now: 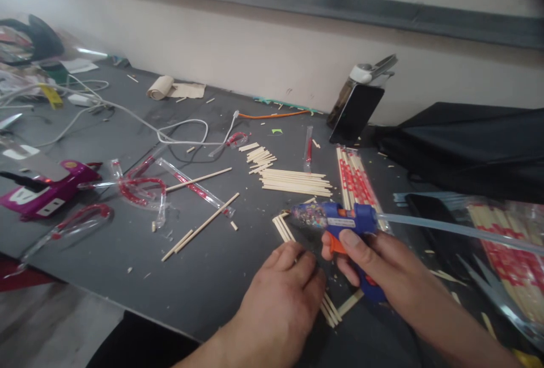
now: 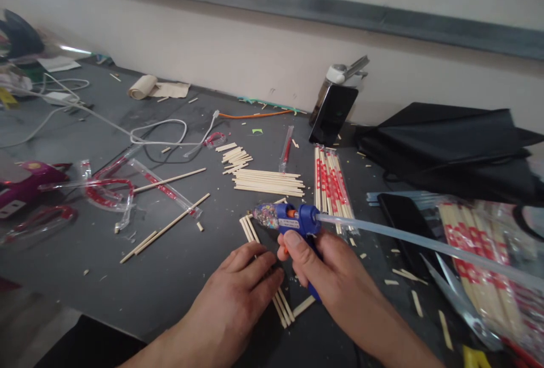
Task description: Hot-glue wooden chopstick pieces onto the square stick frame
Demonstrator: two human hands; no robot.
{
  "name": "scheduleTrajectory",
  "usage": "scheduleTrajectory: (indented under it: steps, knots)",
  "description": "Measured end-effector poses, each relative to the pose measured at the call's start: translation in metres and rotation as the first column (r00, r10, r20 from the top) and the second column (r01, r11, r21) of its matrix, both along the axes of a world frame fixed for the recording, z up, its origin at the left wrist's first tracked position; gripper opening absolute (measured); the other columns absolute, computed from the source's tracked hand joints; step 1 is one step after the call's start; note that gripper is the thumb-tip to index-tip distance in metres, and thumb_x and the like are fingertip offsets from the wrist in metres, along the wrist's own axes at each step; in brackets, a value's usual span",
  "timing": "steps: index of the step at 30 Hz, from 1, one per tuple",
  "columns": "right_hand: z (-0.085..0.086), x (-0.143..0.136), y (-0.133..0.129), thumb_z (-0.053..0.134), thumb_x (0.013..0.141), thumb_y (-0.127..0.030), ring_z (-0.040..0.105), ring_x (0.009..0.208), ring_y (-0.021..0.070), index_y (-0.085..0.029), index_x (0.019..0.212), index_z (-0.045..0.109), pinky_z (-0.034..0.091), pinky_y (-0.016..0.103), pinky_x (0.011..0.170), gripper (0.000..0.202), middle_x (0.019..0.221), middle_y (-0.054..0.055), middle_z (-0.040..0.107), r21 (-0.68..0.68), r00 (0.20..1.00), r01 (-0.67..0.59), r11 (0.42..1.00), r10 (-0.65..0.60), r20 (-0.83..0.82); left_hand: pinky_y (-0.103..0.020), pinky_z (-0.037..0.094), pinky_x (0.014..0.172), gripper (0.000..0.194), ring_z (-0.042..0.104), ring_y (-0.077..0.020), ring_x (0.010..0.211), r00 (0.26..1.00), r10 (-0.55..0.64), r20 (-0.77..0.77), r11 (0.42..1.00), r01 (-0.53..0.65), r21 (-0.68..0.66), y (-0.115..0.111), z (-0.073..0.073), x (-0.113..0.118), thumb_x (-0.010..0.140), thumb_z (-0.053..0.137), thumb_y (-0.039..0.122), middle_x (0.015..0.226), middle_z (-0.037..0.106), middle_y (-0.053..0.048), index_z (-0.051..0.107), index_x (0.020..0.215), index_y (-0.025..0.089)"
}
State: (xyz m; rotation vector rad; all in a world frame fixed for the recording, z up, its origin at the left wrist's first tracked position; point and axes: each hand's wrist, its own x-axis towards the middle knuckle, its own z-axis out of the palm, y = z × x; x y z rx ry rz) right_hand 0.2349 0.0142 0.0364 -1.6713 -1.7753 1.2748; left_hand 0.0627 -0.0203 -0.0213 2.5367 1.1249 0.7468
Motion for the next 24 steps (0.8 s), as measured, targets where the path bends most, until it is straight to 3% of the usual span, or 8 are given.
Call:
scheduleTrajectory:
  steps: [13,19,24]
  knots:
    - [0.008,-0.007,-0.001,0.043,0.087,-0.064,0.054,0.057,0.0155,-0.019,0.081,0.062,0.04,0.028,0.053,0.05,0.059,0.0,0.057,0.006,0.999,0.054,0.999,-0.054,-0.005,-0.038,0.045,0.096,0.025,0.049,-0.0225,0.104,0.999,-0.015,-0.035,0.999,0.014,-0.029,0.0,-0.001,-0.001,0.093,0.044,0.023,0.101,0.064,-0.009,0.064,0.105,0.015]
    - [0.006,-0.002,-0.001,0.045,0.088,-0.062,0.049,0.051,0.0123,-0.017,0.089,0.063,0.036,0.024,0.046,0.048,0.058,-0.001,0.054,-0.008,0.989,0.05,0.999,-0.051,-0.139,-0.039,0.047,0.092,0.024,0.049,-0.0237,0.104,0.997,-0.033,-0.068,0.991,0.024,-0.13,0.002,0.002,-0.003,0.091,0.046,0.019,0.099,0.063,-0.008,0.063,0.108,0.015]
    - [0.008,0.01,-0.015,0.048,0.084,-0.064,0.049,0.051,0.0129,-0.018,0.097,0.062,0.031,0.024,0.04,0.05,0.064,0.001,0.057,0.011,0.951,0.217,0.976,-0.209,-0.227,-0.04,0.047,0.093,0.029,0.048,-0.0241,0.104,0.999,-0.042,-0.033,0.991,0.038,-0.128,0.003,0.003,-0.004,0.092,0.04,0.012,0.101,0.063,-0.009,0.064,0.108,0.014]
